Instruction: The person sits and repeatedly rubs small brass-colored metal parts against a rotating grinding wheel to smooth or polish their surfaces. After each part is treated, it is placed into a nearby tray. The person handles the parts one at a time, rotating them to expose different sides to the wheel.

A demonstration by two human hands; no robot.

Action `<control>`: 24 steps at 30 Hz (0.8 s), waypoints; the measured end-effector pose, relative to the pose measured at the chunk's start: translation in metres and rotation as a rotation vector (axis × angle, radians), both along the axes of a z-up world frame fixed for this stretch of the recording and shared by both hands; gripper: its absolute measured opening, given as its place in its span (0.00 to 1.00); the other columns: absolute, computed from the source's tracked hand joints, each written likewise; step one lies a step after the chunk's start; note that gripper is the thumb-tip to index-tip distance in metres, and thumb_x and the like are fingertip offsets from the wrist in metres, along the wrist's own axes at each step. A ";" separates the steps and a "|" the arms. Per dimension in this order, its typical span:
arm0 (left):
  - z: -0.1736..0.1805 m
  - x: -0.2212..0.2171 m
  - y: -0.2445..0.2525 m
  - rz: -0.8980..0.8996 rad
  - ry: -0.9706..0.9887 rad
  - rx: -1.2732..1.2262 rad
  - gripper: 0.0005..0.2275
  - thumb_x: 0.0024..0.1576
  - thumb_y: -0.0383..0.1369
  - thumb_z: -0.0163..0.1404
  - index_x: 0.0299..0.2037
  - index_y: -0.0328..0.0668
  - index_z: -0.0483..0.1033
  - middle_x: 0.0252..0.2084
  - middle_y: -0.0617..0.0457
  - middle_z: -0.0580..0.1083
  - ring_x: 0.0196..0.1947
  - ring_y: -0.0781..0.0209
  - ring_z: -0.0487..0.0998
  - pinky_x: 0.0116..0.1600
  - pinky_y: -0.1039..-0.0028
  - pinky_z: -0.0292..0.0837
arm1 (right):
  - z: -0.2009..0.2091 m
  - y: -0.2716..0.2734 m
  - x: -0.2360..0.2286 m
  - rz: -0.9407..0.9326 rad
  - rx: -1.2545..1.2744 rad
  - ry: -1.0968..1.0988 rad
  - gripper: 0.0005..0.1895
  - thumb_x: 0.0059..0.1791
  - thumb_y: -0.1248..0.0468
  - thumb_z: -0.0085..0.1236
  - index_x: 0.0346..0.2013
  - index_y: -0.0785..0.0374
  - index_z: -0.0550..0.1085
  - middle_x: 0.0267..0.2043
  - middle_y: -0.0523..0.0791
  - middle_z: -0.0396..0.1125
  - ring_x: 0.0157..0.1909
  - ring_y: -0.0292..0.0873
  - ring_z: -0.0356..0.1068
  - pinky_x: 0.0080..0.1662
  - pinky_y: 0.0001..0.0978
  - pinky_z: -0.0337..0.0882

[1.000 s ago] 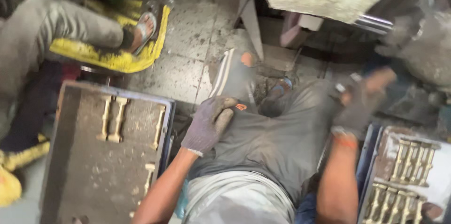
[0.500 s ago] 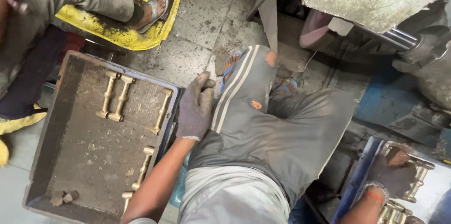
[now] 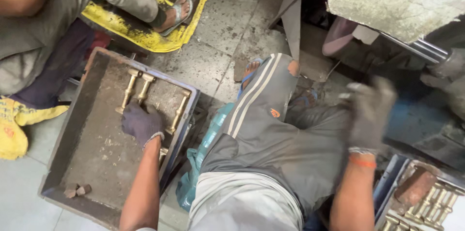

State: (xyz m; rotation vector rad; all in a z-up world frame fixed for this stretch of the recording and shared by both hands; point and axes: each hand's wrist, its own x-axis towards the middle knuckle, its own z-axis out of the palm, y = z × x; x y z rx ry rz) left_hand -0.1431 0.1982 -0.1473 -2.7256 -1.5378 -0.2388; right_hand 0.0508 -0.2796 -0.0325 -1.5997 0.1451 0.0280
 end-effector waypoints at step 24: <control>0.081 0.057 -0.145 -0.823 -0.418 -0.228 0.07 0.59 0.28 0.49 0.47 0.46 0.73 0.53 0.39 0.76 0.49 0.51 0.77 0.52 0.70 0.74 | 0.020 0.070 -0.032 0.418 -0.582 -0.458 0.28 0.47 0.70 0.61 0.62 0.68 0.65 0.62 0.53 0.63 0.60 0.50 0.69 0.60 0.42 0.71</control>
